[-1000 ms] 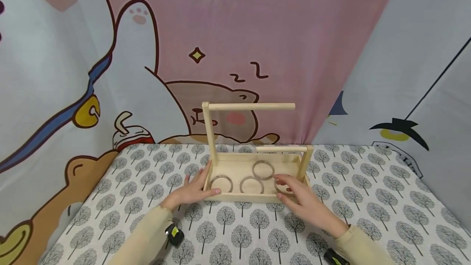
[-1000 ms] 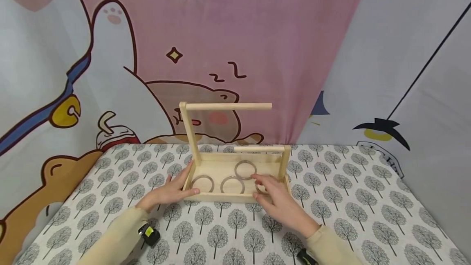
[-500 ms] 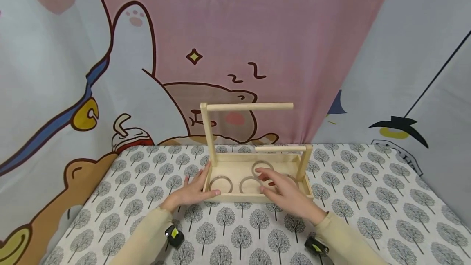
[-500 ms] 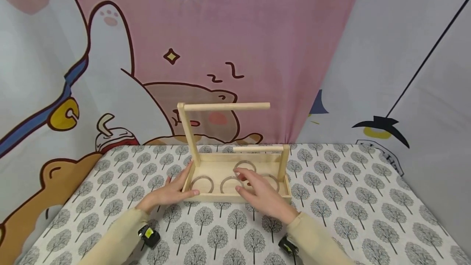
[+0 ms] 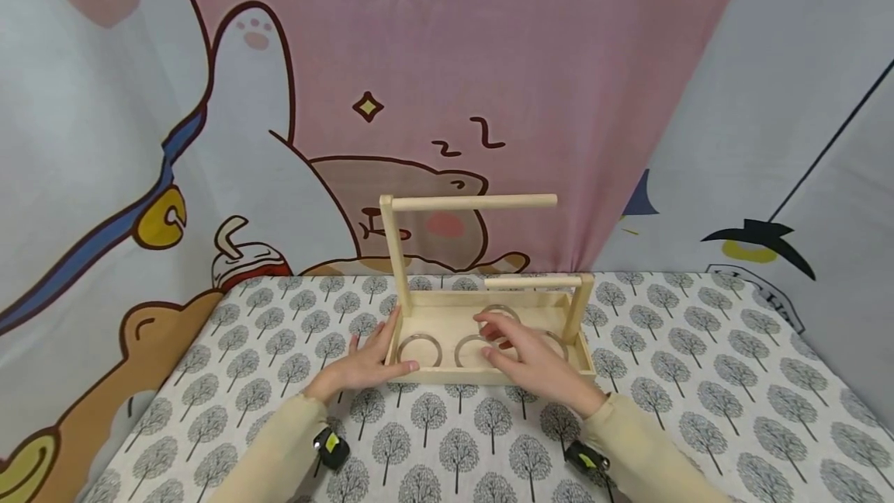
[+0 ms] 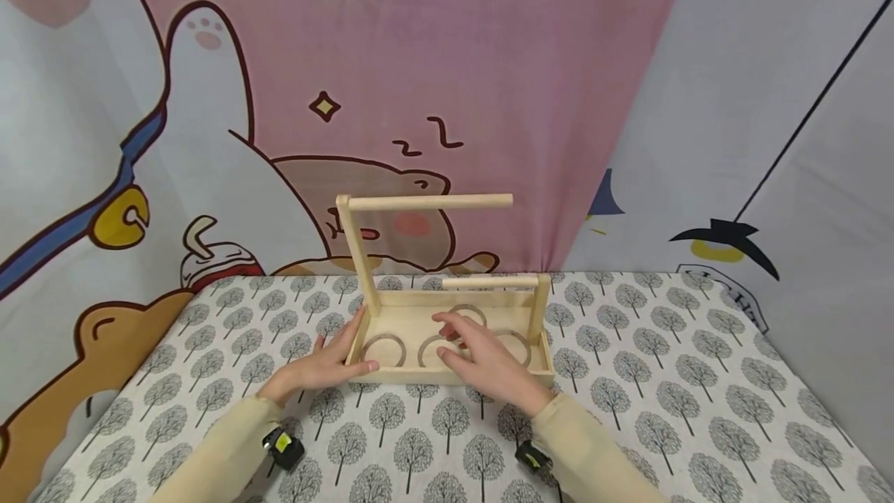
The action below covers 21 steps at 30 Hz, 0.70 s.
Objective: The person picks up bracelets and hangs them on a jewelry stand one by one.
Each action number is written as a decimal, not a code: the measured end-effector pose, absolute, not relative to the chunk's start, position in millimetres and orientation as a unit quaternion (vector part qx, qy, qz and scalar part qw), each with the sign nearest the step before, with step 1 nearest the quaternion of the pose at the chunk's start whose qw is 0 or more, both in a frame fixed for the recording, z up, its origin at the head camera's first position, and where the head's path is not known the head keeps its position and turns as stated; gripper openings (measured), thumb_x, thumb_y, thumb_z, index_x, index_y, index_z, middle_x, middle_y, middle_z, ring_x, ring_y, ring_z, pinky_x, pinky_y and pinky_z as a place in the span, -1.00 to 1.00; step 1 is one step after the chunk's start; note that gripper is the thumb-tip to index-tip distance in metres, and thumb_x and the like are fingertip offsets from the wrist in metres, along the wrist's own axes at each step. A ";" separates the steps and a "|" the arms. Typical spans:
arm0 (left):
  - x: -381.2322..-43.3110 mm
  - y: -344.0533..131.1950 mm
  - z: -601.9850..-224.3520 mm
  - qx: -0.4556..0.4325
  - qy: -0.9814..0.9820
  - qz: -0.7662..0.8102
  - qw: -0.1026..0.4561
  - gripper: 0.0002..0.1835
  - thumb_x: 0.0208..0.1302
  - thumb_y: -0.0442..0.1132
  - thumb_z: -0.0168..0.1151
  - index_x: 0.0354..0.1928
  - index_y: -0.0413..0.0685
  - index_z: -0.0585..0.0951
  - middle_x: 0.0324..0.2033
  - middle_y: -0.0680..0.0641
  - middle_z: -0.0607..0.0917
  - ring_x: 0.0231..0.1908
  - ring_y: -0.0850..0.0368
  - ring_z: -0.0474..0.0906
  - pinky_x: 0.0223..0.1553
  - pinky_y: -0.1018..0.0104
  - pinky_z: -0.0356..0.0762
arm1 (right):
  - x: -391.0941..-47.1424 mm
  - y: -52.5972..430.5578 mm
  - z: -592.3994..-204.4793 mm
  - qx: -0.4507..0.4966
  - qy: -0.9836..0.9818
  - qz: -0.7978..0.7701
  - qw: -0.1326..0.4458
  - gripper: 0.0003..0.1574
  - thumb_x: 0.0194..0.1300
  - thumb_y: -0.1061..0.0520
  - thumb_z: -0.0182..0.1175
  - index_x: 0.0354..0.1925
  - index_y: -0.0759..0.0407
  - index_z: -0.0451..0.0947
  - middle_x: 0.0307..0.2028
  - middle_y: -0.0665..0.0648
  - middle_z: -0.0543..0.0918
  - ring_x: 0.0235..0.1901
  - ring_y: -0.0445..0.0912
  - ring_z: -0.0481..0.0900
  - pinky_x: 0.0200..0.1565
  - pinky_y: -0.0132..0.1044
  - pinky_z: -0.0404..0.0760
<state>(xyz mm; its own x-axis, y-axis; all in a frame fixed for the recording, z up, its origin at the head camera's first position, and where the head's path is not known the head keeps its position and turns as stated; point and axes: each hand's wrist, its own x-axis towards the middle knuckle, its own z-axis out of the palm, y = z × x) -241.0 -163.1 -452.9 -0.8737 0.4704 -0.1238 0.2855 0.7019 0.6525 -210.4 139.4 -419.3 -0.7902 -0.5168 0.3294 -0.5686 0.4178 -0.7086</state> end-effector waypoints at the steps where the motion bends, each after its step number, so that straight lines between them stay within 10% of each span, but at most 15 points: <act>1: -241.2 -163.0 -452.6 0.206 0.912 0.325 0.144 0.12 0.29 0.16 0.17 0.50 -0.07 -0.41 0.47 -0.25 -0.09 0.43 -0.31 -0.26 0.21 -0.43 -0.58 | -210.9 139.0 -419.9 0.319 -0.842 0.435 0.024 -0.42 0.37 0.10 0.18 0.28 0.25 0.33 0.07 0.18 0.55 -0.03 0.14 0.57 0.02 -0.02 0.56; 21: -242.2 -162.8 -454.0 0.204 0.911 0.325 0.153 0.13 0.29 0.19 0.15 0.50 -0.07 -0.42 0.48 -0.20 -0.18 0.43 -0.27 -0.32 0.20 -0.42 -0.62 | -223.8 150.4 -429.0 0.320 -0.861 0.394 -0.042 -0.37 0.26 0.21 0.26 0.23 0.39 0.34 -0.03 0.38 0.57 -0.04 0.23 0.56 -0.02 0.00 0.59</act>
<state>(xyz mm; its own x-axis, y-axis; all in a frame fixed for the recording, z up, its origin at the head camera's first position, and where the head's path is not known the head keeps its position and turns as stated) -242.2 -162.8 -454.0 -0.8695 0.4716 -0.1469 0.2724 0.7060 0.6537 -223.8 150.4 -429.0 -0.7921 -0.5836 0.1788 -0.5167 0.4851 -0.7055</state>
